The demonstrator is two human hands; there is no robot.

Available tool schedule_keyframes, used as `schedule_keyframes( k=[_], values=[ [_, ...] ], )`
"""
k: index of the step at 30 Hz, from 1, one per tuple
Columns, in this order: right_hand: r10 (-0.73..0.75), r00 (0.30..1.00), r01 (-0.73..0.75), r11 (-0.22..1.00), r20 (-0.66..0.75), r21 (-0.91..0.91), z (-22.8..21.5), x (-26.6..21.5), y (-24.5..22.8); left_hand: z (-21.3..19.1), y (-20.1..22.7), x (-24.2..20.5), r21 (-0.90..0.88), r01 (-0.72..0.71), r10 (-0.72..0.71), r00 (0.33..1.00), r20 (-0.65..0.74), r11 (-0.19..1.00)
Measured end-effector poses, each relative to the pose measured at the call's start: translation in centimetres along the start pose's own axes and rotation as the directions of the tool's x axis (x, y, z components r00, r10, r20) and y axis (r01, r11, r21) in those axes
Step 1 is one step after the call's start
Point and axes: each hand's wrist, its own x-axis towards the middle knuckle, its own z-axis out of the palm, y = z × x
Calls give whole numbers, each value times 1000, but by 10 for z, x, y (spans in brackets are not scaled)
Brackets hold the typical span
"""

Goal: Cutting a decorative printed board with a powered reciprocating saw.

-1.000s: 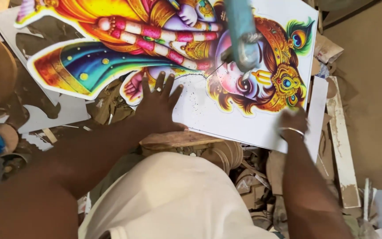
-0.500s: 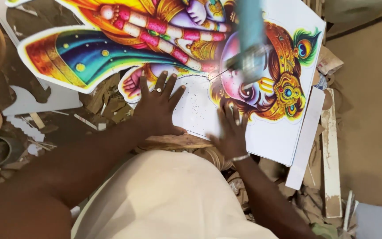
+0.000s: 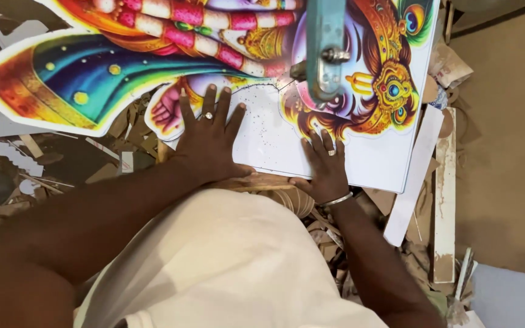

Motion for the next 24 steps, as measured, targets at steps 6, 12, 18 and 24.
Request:
schedule_keyframes(
  k=[6, 12, 18, 24],
  values=[
    [-22, 1000, 22, 1000, -16, -1, 6, -2, 8, 3, 1, 0, 39, -7, 8, 1000, -10, 999],
    [-14, 1000, 14, 1000, -8, 5, 5, 2, 8, 6, -1, 3, -1, -11, 11, 999, -40, 1000],
    [45, 998, -42, 998, 52, -47, 14, -3, 4, 9, -8, 1, -5, -46, 46, 993, -111, 999],
    [75, 996, -70, 993, 55, -94, 15, -3, -5, 14, -12, -1, 1, -70, 69, 986, -155, 998]
  ],
)
